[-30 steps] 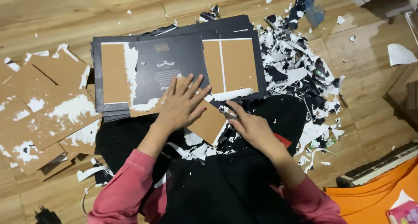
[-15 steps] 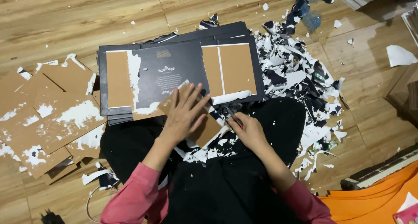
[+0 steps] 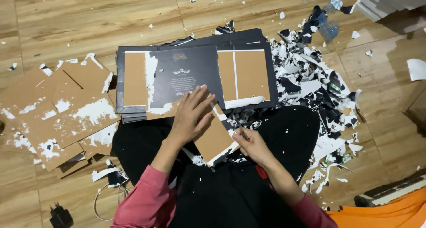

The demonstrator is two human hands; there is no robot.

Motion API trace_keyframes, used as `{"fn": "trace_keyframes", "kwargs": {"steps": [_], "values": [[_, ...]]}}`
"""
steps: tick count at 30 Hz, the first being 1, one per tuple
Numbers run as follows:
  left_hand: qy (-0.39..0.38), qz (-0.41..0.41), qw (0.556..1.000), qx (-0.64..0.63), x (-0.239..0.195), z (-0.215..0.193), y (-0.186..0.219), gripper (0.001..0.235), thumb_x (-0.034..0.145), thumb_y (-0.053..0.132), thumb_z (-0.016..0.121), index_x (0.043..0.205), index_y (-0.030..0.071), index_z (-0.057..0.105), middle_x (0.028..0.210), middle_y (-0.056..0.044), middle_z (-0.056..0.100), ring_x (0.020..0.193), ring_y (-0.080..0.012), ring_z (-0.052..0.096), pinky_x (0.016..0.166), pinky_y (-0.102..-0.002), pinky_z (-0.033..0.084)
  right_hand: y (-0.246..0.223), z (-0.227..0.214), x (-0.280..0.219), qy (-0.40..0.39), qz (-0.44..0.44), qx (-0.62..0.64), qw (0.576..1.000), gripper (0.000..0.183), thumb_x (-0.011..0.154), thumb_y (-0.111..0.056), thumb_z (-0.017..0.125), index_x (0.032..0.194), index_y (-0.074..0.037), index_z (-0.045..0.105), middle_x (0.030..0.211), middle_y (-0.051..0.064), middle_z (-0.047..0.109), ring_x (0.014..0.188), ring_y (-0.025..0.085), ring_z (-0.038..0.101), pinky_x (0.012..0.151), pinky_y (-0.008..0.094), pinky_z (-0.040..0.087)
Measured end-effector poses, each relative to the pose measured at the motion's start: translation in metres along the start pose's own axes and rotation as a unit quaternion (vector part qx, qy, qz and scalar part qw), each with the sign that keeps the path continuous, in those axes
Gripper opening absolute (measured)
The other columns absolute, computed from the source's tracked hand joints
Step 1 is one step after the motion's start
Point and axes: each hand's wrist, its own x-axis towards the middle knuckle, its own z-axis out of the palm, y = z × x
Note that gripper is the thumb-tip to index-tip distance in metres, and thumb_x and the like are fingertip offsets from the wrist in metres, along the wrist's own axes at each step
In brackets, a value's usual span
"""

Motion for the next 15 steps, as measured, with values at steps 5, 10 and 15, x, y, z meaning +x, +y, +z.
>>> {"fn": "trace_keyframes", "kwargs": {"steps": [5, 10, 15], "values": [[0.104, -0.038, 0.98, -0.163, 0.016, -0.043, 0.027, 0.047, 0.092, 0.039, 0.035, 0.135, 0.02, 0.039, 0.145, -0.006, 0.028, 0.134, -0.0247, 0.022, 0.11, -0.043, 0.011, -0.027, 0.005, 0.011, 0.021, -0.037, 0.018, 0.999, 0.013, 0.088, -0.015, 0.055, 0.087, -0.002, 0.056, 0.041, 0.002, 0.043, 0.027, 0.007, 0.039, 0.027, 0.017, 0.029], [0.127, -0.081, 0.912, -0.382, 0.018, -0.068, 0.06, 0.069, 0.09, 0.056, 0.009, 0.141, 0.012, 0.026, 0.148, -0.006, 0.022, 0.137, -0.0194, 0.015, 0.113, -0.037, 0.008, -0.084, 0.013, 0.002, -0.026, -0.077, -0.307, 0.948, 0.036, 0.083, -0.026, 0.058, 0.116, -0.012, 0.056, 0.074, 0.013, 0.068, 0.064, 0.032, 0.063, 0.061, 0.04, 0.048], [0.102, -0.067, 0.557, -0.822, 0.005, -0.046, 0.058, 0.099, 0.074, 0.074, 0.007, 0.14, 0.0, 0.015, 0.147, -0.013, 0.016, 0.137, -0.0236, 0.015, 0.112, -0.032, 0.008, -0.111, 0.012, -0.014, -0.108, -0.132, -0.077, 0.982, 0.034, 0.089, -0.018, 0.04, 0.117, 0.0, 0.045, 0.071, 0.008, 0.05, 0.036, 0.012, 0.043, 0.038, 0.022, 0.04]]}}
